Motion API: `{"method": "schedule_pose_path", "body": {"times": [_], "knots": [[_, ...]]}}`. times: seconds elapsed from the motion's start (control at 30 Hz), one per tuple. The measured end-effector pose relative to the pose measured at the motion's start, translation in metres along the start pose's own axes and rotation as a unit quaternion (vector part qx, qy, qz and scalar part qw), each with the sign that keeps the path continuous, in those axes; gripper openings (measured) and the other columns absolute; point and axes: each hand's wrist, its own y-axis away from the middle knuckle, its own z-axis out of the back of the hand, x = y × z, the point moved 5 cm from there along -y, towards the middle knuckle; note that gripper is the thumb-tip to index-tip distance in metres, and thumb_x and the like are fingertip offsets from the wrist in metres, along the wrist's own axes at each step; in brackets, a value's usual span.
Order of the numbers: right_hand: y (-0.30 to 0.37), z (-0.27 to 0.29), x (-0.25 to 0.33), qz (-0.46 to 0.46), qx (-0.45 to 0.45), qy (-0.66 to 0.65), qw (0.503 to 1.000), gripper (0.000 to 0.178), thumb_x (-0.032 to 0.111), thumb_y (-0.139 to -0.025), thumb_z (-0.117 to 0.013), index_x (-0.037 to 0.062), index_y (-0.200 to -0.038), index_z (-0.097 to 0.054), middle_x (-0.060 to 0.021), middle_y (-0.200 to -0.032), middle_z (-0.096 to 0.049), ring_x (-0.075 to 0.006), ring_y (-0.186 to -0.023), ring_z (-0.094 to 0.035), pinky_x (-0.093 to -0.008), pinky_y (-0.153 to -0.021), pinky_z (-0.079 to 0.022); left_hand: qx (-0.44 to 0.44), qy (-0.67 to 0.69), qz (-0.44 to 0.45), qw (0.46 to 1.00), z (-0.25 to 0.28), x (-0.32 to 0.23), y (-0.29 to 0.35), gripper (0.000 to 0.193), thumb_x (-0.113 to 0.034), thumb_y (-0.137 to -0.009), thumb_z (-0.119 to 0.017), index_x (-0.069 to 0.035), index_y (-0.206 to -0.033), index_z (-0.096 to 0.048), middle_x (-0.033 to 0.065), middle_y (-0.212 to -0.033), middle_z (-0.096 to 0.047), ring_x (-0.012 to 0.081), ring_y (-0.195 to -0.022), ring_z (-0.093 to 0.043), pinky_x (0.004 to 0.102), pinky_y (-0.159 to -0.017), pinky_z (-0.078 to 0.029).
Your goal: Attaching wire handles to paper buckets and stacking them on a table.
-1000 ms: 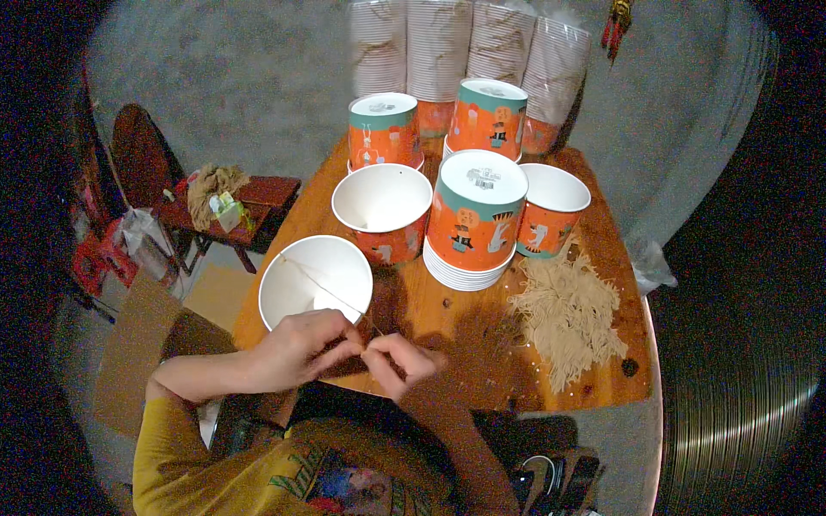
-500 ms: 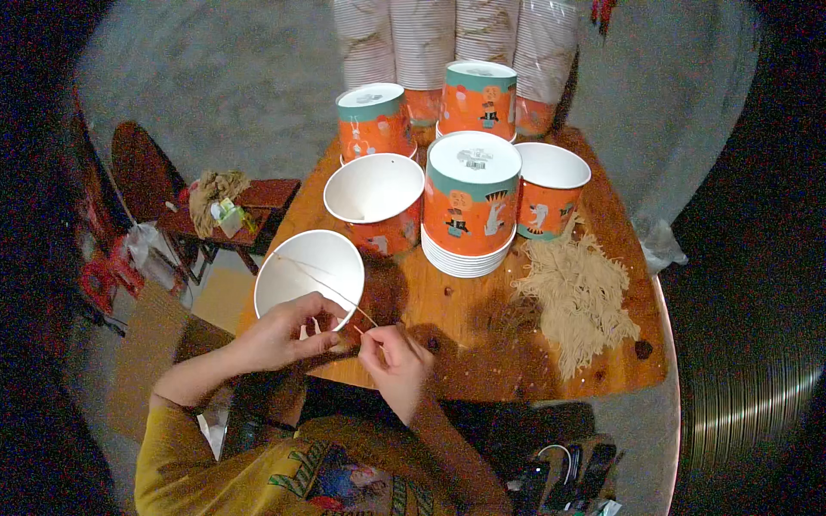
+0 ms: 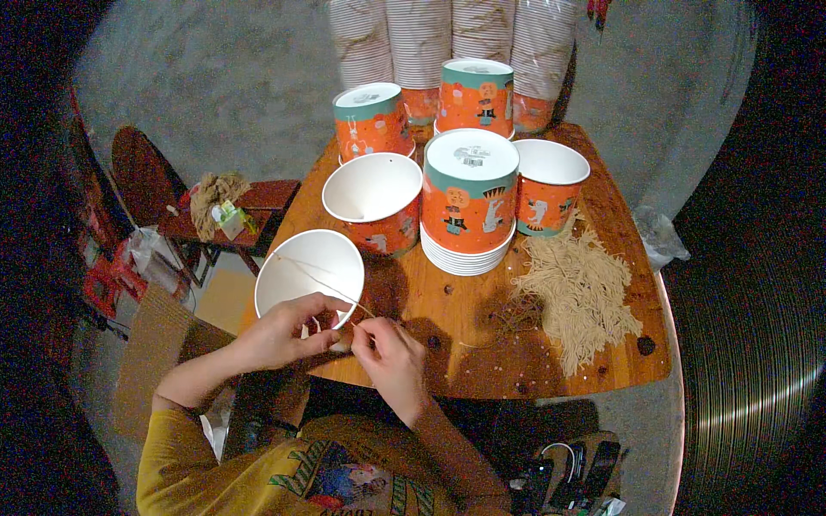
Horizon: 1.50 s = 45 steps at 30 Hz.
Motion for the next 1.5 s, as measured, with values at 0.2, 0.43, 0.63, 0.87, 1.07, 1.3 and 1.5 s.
{"method": "schedule_pose_path", "body": {"times": [0.2,0.43,0.63,0.87,1.07,1.3,1.5], "knots": [[-0.004,-0.004,0.001,0.003,0.004,-0.005,1.0,0.01,0.003,-0.078,-0.066,0.0029,-0.085,-0.059,-0.0118,-0.074,-0.061,-0.0198,-0.057,-0.058,-0.0303,-0.051,-0.047,0.012,0.061,-0.003,0.998,0.0,0.011,-0.004,0.024,-0.015,-0.092,-0.054,-0.003,-0.113,-0.056,0.0092,-0.081,-0.061,0.0161,-0.072,-0.059,0.0316,-0.066,-0.049],[-0.007,-0.008,-0.001,0.016,0.021,0.014,1.0,0.011,0.004,-0.079,-0.067,0.0029,-0.085,-0.058,-0.0119,-0.076,-0.062,-0.0226,-0.061,-0.06,-0.0316,-0.054,-0.048,0.06,0.05,0.014,0.997,-0.002,0.017,-0.017,0.015,-0.014,-0.094,-0.052,-0.002,-0.101,-0.056,0.0088,-0.081,-0.061,0.0149,-0.071,-0.058,0.0293,-0.067,-0.048],[-0.012,0.005,0.009,0.02,0.09,-0.003,0.996,0.01,0.003,-0.077,-0.068,0.0014,-0.078,-0.059,-0.0054,-0.065,-0.052,-0.0127,-0.056,-0.051,-0.027,-0.052,-0.041,0.021,0.06,0.035,0.997,0.005,0.02,-0.016,0.01,-0.012,-0.089,-0.055,-0.002,-0.092,-0.054,0.0053,-0.084,-0.062,0.012,-0.073,-0.056,0.0266,-0.066,-0.046],[-0.026,0.014,0.02,0.17,0.121,0.093,0.974,0.01,0.007,-0.075,-0.07,0.0058,-0.076,-0.06,-0.0029,-0.067,-0.052,-0.0193,-0.06,-0.05,-0.0304,-0.063,-0.039,0.006,0.353,0.076,0.933,0.002,0.02,-0.025,0.008,-0.009,-0.088,-0.054,-0.004,-0.087,-0.049,0.0046,-0.087,-0.061,0.0073,-0.069,-0.052,0.0215,-0.063,-0.044],[-0.031,0.005,0.024,0.184,0.138,0.084,0.97,0.01,0.007,-0.076,-0.069,0.0062,-0.079,-0.06,-0.0032,-0.065,-0.051,-0.0192,-0.06,-0.049,-0.0303,-0.062,-0.039,0.044,0.364,0.028,0.93,-0.009,0.021,-0.03,0.013,-0.015,-0.093,-0.055,-0.003,-0.094,-0.05,0.0006,-0.081,-0.054,0.0074,-0.073,-0.051,0.0219,-0.071,-0.044],[-0.032,0.008,0.019,0.137,0.194,0.078,0.968,0.009,0.006,-0.076,-0.068,0.0057,-0.079,-0.059,-0.0045,-0.067,-0.053,-0.0178,-0.061,-0.051,-0.0298,-0.057,-0.041,0.076,0.374,0.028,0.924,-0.009,0.022,-0.03,0.013,-0.014,-0.093,-0.056,-0.002,-0.098,-0.054,0.0008,-0.087,-0.056,0.0071,-0.077,-0.051,0.0214,-0.072,-0.043],[-0.045,0.02,0.02,-0.005,0.269,0.089,0.959,0.011,0.005,-0.076,-0.068,0.005,-0.08,-0.058,-0.0041,-0.07,-0.053,-0.0147,-0.061,-0.051,-0.0266,-0.057,-0.041,0.087,0.328,0.05,0.939,-0.012,0.021,-0.032,0.013,-0.014,-0.093,-0.055,-0.002,-0.099,-0.054,0.0002,-0.088,-0.055,0.0061,-0.079,-0.051,0.0205,-0.072,-0.043]]}}
